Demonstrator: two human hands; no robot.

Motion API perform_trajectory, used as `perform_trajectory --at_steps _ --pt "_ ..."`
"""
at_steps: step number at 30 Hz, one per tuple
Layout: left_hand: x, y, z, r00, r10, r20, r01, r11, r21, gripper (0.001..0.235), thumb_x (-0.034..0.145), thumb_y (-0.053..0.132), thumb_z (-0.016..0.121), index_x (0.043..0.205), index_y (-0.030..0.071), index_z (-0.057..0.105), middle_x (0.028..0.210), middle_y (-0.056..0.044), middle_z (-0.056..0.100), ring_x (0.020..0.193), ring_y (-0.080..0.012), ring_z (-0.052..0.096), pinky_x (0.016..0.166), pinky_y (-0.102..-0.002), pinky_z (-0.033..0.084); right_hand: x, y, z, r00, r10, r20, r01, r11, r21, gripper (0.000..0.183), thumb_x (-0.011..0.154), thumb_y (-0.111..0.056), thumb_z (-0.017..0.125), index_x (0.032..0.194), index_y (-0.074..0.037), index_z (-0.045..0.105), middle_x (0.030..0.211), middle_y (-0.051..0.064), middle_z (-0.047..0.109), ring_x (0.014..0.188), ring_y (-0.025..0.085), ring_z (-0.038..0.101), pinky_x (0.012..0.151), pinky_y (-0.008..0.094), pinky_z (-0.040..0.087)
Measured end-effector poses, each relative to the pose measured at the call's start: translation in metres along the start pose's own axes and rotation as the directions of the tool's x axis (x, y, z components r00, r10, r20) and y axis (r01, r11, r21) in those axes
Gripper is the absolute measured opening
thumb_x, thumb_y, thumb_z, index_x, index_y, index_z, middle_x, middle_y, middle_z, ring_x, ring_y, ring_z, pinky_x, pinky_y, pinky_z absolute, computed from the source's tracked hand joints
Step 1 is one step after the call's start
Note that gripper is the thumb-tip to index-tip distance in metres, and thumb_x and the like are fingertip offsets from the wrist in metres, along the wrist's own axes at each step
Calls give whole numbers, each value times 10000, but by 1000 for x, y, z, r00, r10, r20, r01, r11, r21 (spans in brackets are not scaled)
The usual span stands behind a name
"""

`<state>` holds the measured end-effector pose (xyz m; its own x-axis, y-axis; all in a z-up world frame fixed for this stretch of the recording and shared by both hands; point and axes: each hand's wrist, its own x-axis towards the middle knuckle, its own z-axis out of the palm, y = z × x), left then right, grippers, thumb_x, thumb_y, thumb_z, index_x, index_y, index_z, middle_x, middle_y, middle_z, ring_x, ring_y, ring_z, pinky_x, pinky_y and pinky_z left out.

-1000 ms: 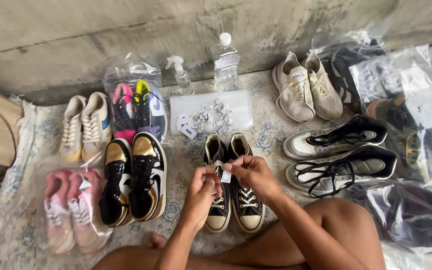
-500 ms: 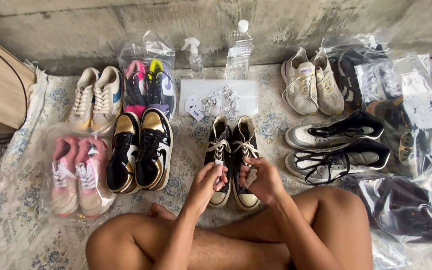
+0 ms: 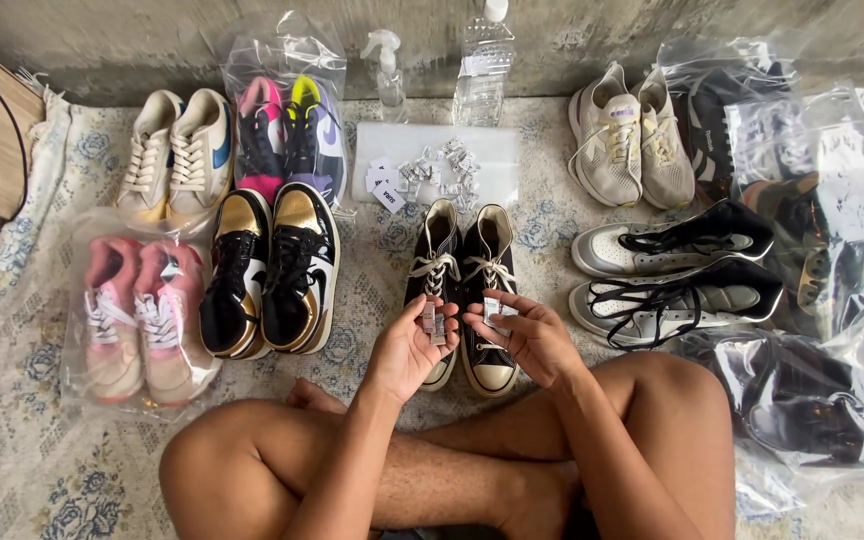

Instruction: The person laces a black high-top sneaker by threading white laces through the eyelets and tying a bow. They then place a small paper tag inside the shoe and repeat the process for the second shoe.

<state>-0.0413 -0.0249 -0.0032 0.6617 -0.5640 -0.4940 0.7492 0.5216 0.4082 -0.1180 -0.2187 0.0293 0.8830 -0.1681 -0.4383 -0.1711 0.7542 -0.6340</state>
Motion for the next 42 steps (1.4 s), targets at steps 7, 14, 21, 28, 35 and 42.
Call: perform_trajectory --at_steps 7,14,21,28,35,42 --pt "9 -7 -8 998 -45 -31 45 999 11 212 980 233 644 1087 54 682 997 -182 747 801 -216 664 703 -299 554 12 8 -18 998 -30 -48 24 992 -122 343 862 93 692 1195 153 640 971 327 742 735 329 782 579 281 668" --pt "13 -10 -7 993 -98 -69 100 995 27 207 968 215 653 1060 35 697 897 -182 726 712 -192 591 614 -261 500 22 5 -13 988 -90 -123 59 971 -233 204 835 63 785 1005 134 697 783 305 727 502 266 705 348 225 510" --pt "22 -13 11 988 -110 -109 118 991 69 188 982 149 618 1078 1 682 828 -186 683 639 -170 538 553 -251 452 53 -55 16 934 -324 -149 204 829 -521 143 921 -16 764 979 106 717 640 158 633 506 190 614 381 222 453" --pt "26 14 42 955 295 -11 -239 793 560 209 940 144 669 1045 -8 765 956 -154 766 561 -118 534 452 -208 438 78 -101 50 833 -536 139 178 23 -984 169 814 -114 828 852 45 785 555 50 652 437 90 456 394 242 341" --pt "73 70 68 890 442 113 -287 349 892 276 951 263 744 1127 51 755 950 -154 730 732 -173 605 621 -266 499 108 -98 53 930 -365 -48 -89 -97 -991 228 794 -288 794 825 -63 812 612 92 702 685 318 702 691 432 578" --pt "88 73 76 750 601 277 -396 72 915 62 855 145 825 883 113 779 741 -78 755 596 -177 648 572 -272 499 151 -71 18 928 -320 189 -26 -562 -826 167 808 -264 703 780 -142 814 620 55 698 633 333 708 622 469 607"
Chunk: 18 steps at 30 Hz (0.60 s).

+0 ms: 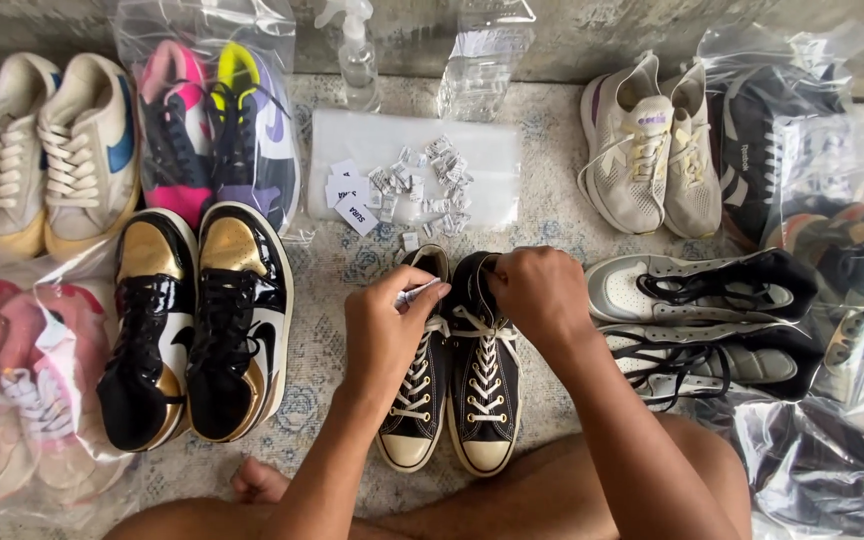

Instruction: The person laces a black high-top sneaker by threading white laces through the eyelets and tying a bow. They then place a small paper tag inside the shoe and repeat the process for the second shoe.

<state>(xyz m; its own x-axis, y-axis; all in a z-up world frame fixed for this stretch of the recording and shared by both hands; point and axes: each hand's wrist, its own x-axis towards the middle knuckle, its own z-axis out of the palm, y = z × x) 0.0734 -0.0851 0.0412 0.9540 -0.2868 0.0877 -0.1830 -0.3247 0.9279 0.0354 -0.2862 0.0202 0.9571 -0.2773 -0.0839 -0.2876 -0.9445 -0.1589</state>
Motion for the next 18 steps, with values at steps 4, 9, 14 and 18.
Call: perform_trajectory --at_steps 4,9,14,18 --pt "-1 -2 -3 993 119 -18 -118 991 64 78 922 128 743 981 139 792 803 -77 733 652 -216 685 601 -307 540 8 8 33 986 -163 -45 145 950 -275 183 823 -237 646 687 -193 760 575 0 644 561 262 678 561 421 592" --pt "3 1 -11 987 158 21 -159 982 98 139 957 64 658 1064 69 748 844 -129 664 754 -330 699 665 -370 575 9 -2 26 979 -197 54 204 912 -355 250 880 -154 592 664 -159 718 627 15 666 589 251 689 579 410 587" --pt "4 -7 -12 984 178 21 -179 979 102 140 968 54 639 1072 66 733 849 -121 634 776 -351 704 659 -378 591 3 -32 -30 969 -42 242 143 898 -416 280 944 -52 545 814 -137 778 1096 143 696 642 169 680 624 358 605" --pt "4 -9 -8 980 196 6 -196 976 95 140 981 75 635 1090 82 723 850 -99 611 786 -335 701 657 -374 591 10 -5 -3 986 -84 144 122 954 -274 243 929 -118 583 848 -154 809 992 114 636 732 280 728 683 462 625"
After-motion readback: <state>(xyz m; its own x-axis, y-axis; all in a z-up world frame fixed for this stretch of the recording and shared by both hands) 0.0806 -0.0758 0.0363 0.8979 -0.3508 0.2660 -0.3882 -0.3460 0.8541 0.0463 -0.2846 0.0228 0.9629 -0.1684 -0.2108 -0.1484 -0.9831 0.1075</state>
